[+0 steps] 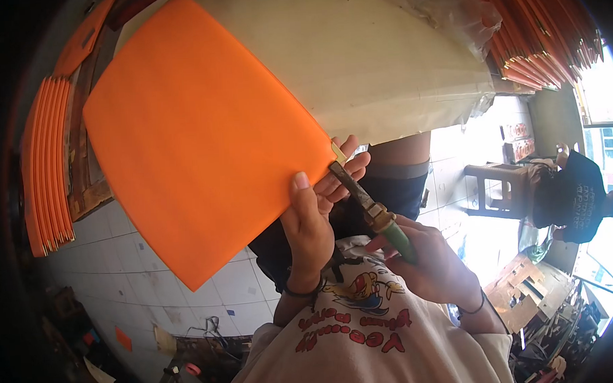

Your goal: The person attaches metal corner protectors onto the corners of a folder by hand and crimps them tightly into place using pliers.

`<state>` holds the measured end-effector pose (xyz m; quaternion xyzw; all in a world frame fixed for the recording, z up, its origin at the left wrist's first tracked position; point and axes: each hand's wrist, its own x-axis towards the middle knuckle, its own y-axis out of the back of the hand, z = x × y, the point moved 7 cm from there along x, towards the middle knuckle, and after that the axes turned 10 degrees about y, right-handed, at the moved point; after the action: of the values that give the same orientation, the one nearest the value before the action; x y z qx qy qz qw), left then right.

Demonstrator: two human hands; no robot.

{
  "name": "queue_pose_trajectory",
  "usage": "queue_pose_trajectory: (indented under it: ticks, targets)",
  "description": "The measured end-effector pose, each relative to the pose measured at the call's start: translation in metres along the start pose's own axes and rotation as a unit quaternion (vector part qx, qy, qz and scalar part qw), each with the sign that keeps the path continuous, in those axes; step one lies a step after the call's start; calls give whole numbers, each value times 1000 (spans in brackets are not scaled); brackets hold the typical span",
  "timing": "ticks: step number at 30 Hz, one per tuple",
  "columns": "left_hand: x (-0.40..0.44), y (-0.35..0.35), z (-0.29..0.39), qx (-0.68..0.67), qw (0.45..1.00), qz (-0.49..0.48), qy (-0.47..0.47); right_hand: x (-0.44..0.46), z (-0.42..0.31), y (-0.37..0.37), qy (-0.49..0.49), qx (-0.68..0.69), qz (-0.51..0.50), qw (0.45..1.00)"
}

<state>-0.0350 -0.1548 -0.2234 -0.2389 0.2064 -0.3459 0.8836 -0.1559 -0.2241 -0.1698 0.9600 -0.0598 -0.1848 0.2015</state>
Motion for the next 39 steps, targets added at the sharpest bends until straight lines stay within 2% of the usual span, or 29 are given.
queue_pose_trajectory:
  ticks: [7,10,13,16,19,25,28,33,36,39]
  targets:
    - [0,-1,0,-13,1000,3,5,-1,10,5,-67,-8,22,998]
    - [1,0,0,-10,1000,6,12,-4,13,10,-41,33,132,990]
    - [-2,2,-4,-41,998,-31,31,3,6,12,-73,-48,56,995]
    - [0,-1,1,-5,1000,23,15,9,9,9,-26,-54,43,997]
    - [0,-1,1,-11,1000,23,9,11,14,7,-44,-21,36,998]
    - [3,1,-2,-21,999,35,13,14,13,9,-62,-97,45,992]
    - [0,2,-5,-53,998,-23,24,12,13,9,-33,-63,57,996]
    - [0,0,-1,-34,999,-13,16,-3,19,12,-62,65,67,994]
    - [-1,0,-2,-40,999,-9,5,3,9,1,-80,-4,-51,995]
    - [0,0,-2,-63,998,-7,5,4,18,-5,-47,112,19,992]
